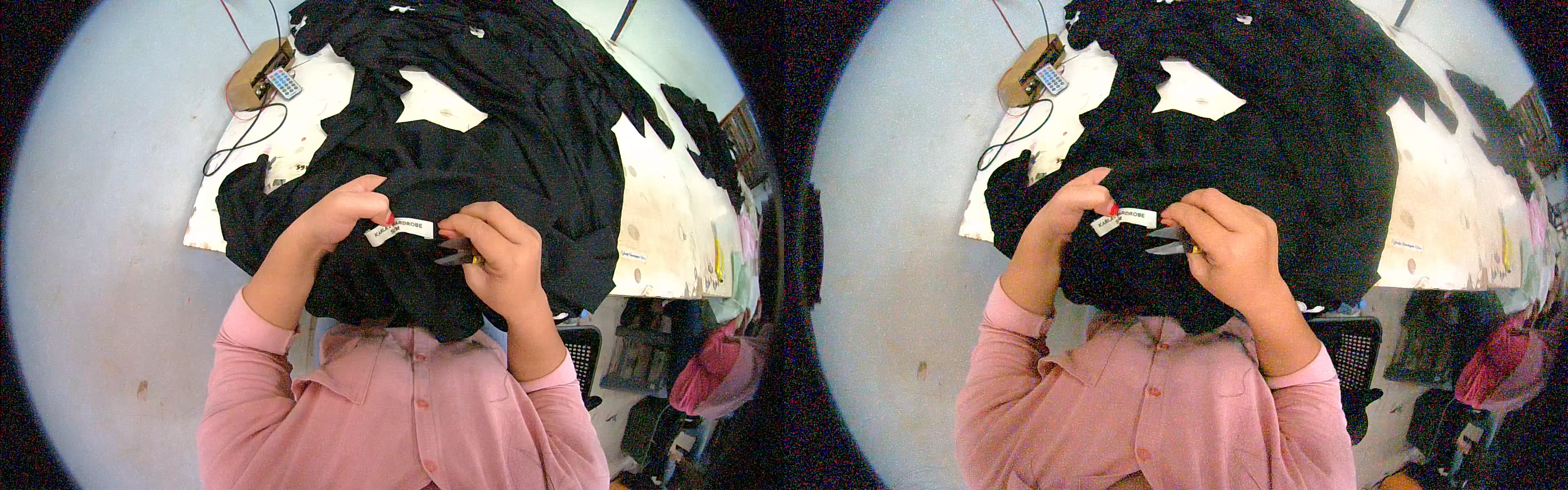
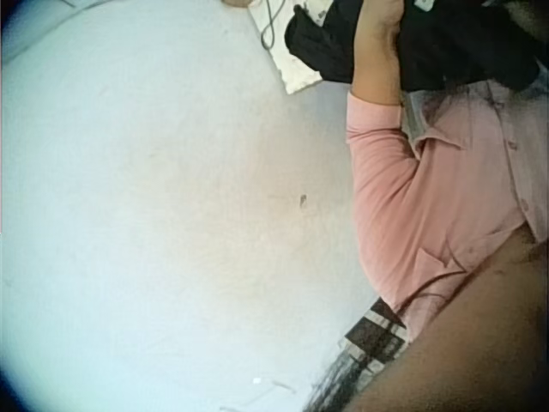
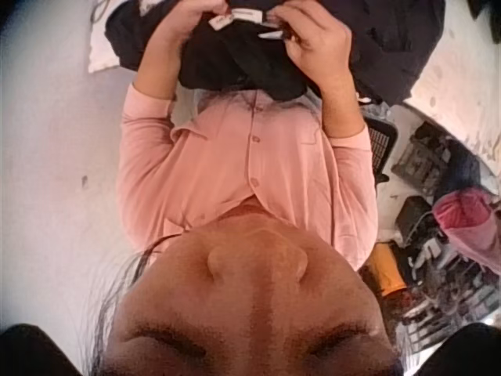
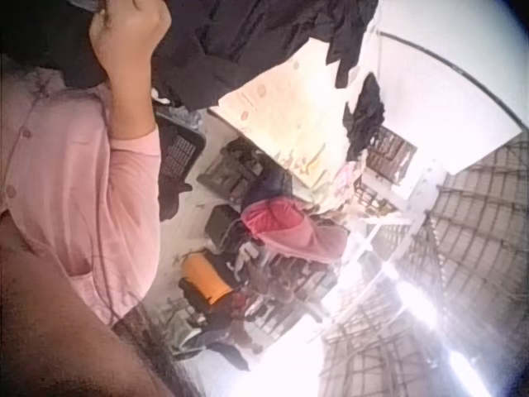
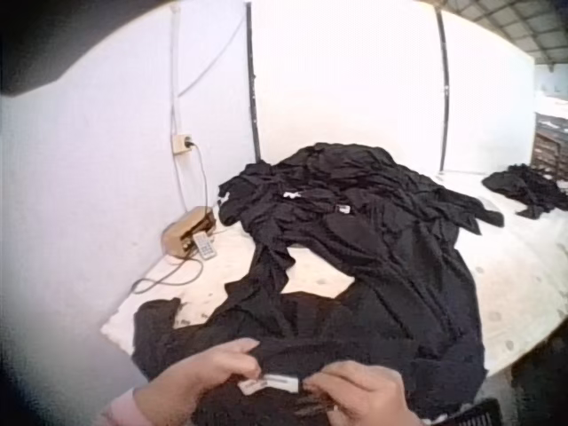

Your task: The person uses small scissors to trim loose threads and edges from a black garment laid on a white table. The person repeatedly lifts and repositions the fabric to access different areas, cutting small sections along seams and edges.

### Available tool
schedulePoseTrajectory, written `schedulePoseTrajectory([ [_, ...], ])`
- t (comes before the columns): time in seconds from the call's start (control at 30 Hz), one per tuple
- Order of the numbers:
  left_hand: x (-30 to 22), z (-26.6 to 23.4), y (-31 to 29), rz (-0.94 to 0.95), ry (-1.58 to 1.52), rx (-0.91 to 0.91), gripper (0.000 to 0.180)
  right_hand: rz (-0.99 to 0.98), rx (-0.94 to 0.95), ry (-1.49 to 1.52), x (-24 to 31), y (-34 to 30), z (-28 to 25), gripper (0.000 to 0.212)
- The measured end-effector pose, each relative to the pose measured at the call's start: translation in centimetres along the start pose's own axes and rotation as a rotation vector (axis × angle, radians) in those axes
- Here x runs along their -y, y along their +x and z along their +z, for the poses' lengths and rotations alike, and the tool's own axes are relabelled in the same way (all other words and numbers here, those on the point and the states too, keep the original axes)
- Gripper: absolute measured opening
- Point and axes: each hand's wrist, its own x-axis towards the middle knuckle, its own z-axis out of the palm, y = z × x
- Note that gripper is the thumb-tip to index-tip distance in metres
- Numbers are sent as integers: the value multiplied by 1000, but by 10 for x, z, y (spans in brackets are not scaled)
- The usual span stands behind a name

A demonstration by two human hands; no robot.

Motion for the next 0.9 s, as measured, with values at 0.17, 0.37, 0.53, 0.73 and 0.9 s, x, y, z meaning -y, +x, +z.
schedulePoseTrajectory([
  [0.17, -3, 11, -3, 36, 84, 73, 18, 104, -1, 304, -10, 3, 0, 16],
  [0.37, -2, 24, 2, 561, 348, 3, 69, 284, -4, 495, -14, 1, -4, 5],
  [0.53, -13, 29, 0, 640, 542, 65, 32, 36, -84, 143, -3, 17, -6, 19],
  [0.73, -16, 35, 4, 567, 569, 26, 14, 56, -28, 62, 9, 23, -7, 25],
  [0.9, -18, 35, 1, 464, 537, -40, 16, 203, 100, 103, 15, 6, -33, 32],
])
